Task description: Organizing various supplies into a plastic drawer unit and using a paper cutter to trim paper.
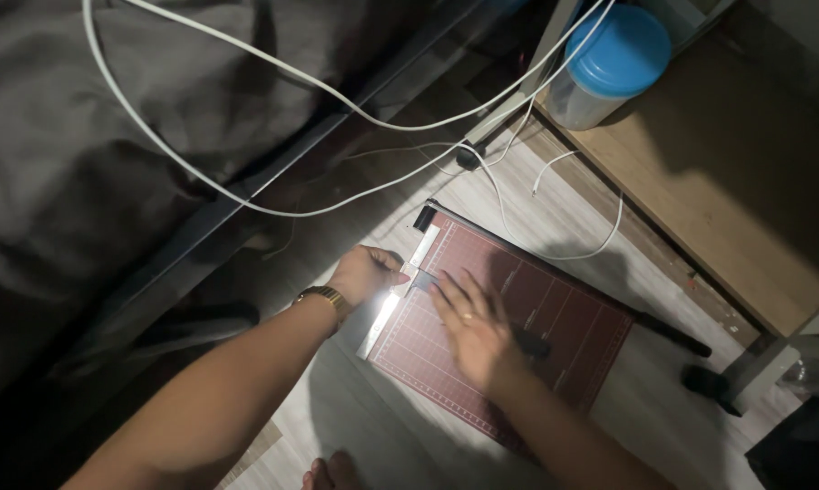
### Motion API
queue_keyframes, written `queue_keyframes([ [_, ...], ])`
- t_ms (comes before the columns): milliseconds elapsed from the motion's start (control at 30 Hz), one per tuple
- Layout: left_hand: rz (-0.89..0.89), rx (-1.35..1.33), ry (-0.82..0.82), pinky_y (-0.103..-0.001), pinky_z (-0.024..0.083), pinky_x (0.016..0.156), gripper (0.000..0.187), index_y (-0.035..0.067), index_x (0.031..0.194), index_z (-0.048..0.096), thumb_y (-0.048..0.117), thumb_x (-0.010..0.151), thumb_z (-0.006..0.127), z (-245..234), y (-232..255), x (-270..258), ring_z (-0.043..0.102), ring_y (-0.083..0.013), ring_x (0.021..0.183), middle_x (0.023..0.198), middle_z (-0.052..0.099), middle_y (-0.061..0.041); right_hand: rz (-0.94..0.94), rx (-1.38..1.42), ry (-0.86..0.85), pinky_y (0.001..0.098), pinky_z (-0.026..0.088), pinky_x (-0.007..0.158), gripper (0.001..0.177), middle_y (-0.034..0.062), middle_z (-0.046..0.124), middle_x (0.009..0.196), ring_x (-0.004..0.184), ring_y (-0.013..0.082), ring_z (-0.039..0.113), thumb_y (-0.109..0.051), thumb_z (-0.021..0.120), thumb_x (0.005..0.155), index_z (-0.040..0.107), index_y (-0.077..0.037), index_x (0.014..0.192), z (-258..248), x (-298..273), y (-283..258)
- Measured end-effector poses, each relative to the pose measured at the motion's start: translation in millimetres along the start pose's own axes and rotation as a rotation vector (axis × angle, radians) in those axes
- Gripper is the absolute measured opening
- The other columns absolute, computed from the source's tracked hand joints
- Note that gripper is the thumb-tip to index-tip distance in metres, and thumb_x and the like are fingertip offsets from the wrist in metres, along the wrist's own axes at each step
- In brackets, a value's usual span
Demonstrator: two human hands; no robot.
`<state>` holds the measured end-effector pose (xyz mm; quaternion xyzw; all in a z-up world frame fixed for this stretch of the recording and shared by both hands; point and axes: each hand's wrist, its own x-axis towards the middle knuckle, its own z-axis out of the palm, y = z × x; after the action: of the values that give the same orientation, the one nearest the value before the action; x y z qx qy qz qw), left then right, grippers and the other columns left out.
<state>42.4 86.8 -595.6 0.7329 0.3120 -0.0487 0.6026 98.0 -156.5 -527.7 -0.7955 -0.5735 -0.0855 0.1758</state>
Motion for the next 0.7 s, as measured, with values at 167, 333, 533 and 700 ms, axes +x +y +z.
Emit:
queue_keyframes([
  [167,0.020,0.171,-0.001,-0.029,0.057,0.075,0.024,0.007,0.089,0.080,0.020,0.073,0.091,-7.2,12.4,-2.9,0.072,-0.0130,0.076,0.083,0.079,-0.006,0.037,0.038,-0.261,0.0582,0.019,0.115,0.062,0.0098,0.031,0.162,0.148,0.0350,0.024,-0.022,0.054,0.095,0.043,-0.004,0.153,12.6,23.4,-14.4],
  [333,-0.065,0.204,-0.022,-0.031,0.056,0.072,0.028,0.008,0.088,0.081,0.025,0.070,0.094,-10.6,18.4,-3.2,0.070,-0.0151,0.072,0.082,0.078,-0.006,0.023,-0.011,-0.307,0.0550,0.020,0.119,0.063,0.0089,0.030,0.164,0.150,0.0293,0.027,-0.025,0.054,0.096,0.038,-0.006,0.155,16.4,22.5,-14.8],
  [533,-0.069,-0.187,-0.132,-0.029,0.055,0.056,0.020,-0.003,0.082,0.073,0.010,0.077,0.088,-10.4,-0.4,-1.6,0.064,-0.0144,0.060,0.072,0.071,-0.008,-0.017,-0.058,-0.248,0.0508,0.024,0.117,0.060,0.0100,0.036,0.162,0.147,0.0308,0.032,-0.028,0.055,0.098,0.043,-0.004,0.151,26.2,18.6,-11.9],
  [700,-0.045,-0.162,-0.135,-0.028,0.053,0.054,0.019,-0.002,0.081,0.071,0.009,0.079,0.087,-10.3,3.0,-4.7,0.062,-0.0137,0.059,0.070,0.070,-0.009,-0.058,-0.025,-0.181,0.0494,0.026,0.118,0.057,0.0091,0.038,0.161,0.147,0.0307,0.034,-0.028,0.055,0.099,0.046,-0.005,0.150,25.6,21.1,-7.5],
])
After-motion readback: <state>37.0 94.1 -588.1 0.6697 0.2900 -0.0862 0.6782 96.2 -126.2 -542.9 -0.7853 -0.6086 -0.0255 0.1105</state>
